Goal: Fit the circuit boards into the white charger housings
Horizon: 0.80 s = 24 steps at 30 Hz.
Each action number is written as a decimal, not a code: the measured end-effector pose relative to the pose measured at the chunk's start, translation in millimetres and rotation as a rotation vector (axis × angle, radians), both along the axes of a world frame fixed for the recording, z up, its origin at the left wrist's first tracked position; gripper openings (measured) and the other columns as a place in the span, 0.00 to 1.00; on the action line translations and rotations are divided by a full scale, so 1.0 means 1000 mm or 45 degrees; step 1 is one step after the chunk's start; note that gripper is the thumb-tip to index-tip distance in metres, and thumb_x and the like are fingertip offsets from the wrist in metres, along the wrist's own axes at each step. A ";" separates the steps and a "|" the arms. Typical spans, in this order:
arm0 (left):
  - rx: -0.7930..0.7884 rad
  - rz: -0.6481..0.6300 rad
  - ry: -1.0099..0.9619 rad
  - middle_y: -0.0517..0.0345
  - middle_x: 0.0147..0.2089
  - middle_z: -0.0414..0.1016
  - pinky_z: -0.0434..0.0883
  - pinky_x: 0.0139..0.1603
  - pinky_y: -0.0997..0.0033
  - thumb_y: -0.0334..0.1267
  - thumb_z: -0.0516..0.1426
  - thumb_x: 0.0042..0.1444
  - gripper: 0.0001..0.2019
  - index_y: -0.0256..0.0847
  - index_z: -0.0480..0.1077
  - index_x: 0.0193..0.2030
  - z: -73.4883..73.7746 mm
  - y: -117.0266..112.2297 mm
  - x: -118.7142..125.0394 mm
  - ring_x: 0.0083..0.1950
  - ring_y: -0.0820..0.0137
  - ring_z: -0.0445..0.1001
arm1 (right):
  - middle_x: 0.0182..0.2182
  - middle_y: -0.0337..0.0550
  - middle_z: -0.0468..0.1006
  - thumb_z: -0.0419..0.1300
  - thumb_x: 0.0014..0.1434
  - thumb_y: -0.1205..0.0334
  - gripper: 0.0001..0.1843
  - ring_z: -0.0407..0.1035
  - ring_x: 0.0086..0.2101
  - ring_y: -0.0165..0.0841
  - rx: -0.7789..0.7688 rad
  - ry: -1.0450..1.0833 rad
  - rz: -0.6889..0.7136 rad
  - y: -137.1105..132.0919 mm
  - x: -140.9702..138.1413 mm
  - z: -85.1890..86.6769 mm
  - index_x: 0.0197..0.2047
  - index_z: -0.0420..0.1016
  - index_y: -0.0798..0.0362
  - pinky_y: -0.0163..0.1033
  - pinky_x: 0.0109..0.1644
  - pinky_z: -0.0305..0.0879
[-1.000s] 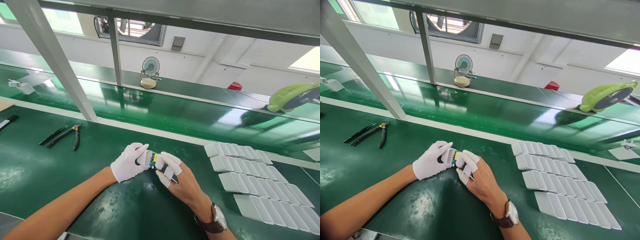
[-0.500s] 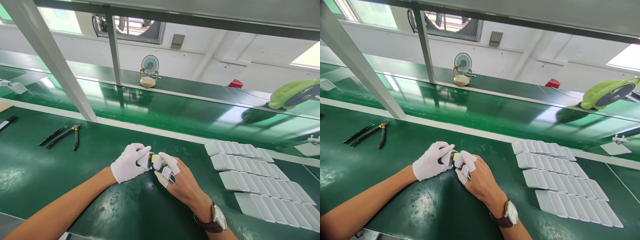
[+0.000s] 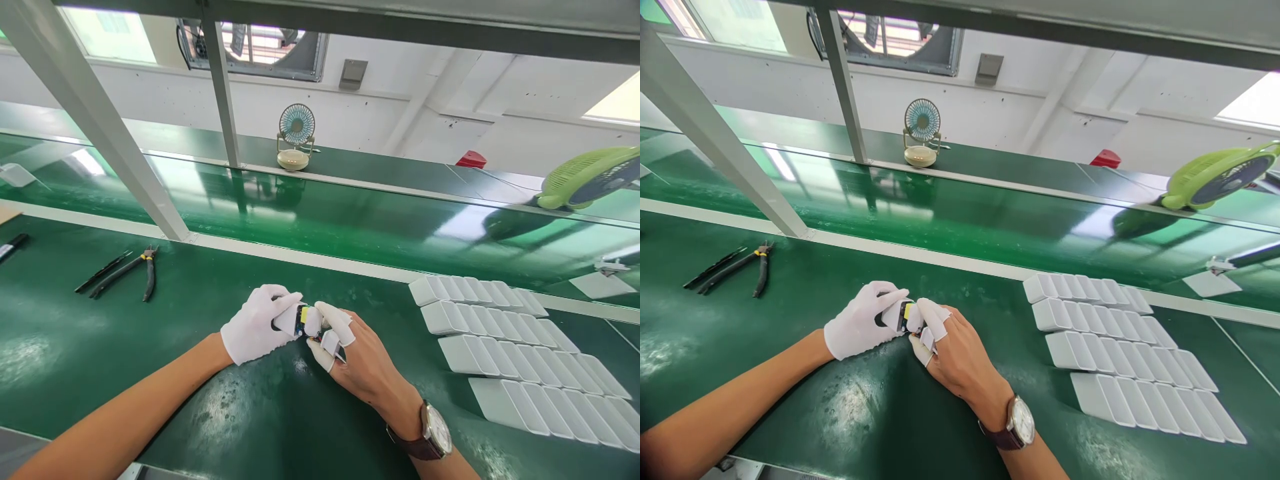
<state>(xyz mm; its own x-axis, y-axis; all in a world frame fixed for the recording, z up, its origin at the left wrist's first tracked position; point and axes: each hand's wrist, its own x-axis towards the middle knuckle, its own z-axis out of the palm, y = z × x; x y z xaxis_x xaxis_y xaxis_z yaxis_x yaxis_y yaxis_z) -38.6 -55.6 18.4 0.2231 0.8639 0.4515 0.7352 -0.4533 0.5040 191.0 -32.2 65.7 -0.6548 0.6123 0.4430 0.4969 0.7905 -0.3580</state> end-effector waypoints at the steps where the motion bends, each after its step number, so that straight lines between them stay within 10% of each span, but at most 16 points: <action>1: 0.001 0.000 0.003 0.46 0.57 0.70 0.74 0.55 0.53 0.38 0.65 0.52 0.29 0.46 0.67 0.62 0.000 0.000 0.000 0.55 0.56 0.73 | 0.44 0.50 0.80 0.55 0.66 0.63 0.25 0.76 0.43 0.42 0.004 0.001 0.005 0.000 0.000 0.000 0.65 0.59 0.51 0.48 0.49 0.76; 18: 0.056 -0.052 -0.052 0.44 0.56 0.71 0.76 0.52 0.54 0.41 0.67 0.50 0.34 0.45 0.63 0.64 -0.004 -0.001 0.007 0.55 0.55 0.74 | 0.45 0.50 0.80 0.58 0.66 0.61 0.31 0.77 0.41 0.41 0.028 0.104 0.023 -0.003 -0.002 -0.007 0.69 0.54 0.50 0.46 0.45 0.77; 24: -0.018 -0.199 -0.075 0.53 0.45 0.78 0.74 0.53 0.53 0.37 0.62 0.56 0.17 0.45 0.72 0.54 0.003 0.002 0.007 0.48 0.60 0.76 | 0.41 0.50 0.80 0.62 0.65 0.51 0.34 0.77 0.38 0.40 -0.043 0.184 -0.053 -0.006 -0.001 -0.011 0.68 0.56 0.52 0.47 0.41 0.78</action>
<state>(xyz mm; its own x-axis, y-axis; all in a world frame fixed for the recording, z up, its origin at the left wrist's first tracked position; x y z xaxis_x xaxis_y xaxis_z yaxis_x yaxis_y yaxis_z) -31.6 -53.6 21.1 0.3291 0.8270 0.4558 0.6251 -0.5526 0.5513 190.2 -38.3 54.4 -0.5595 0.6537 0.5095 0.4700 0.7566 -0.4546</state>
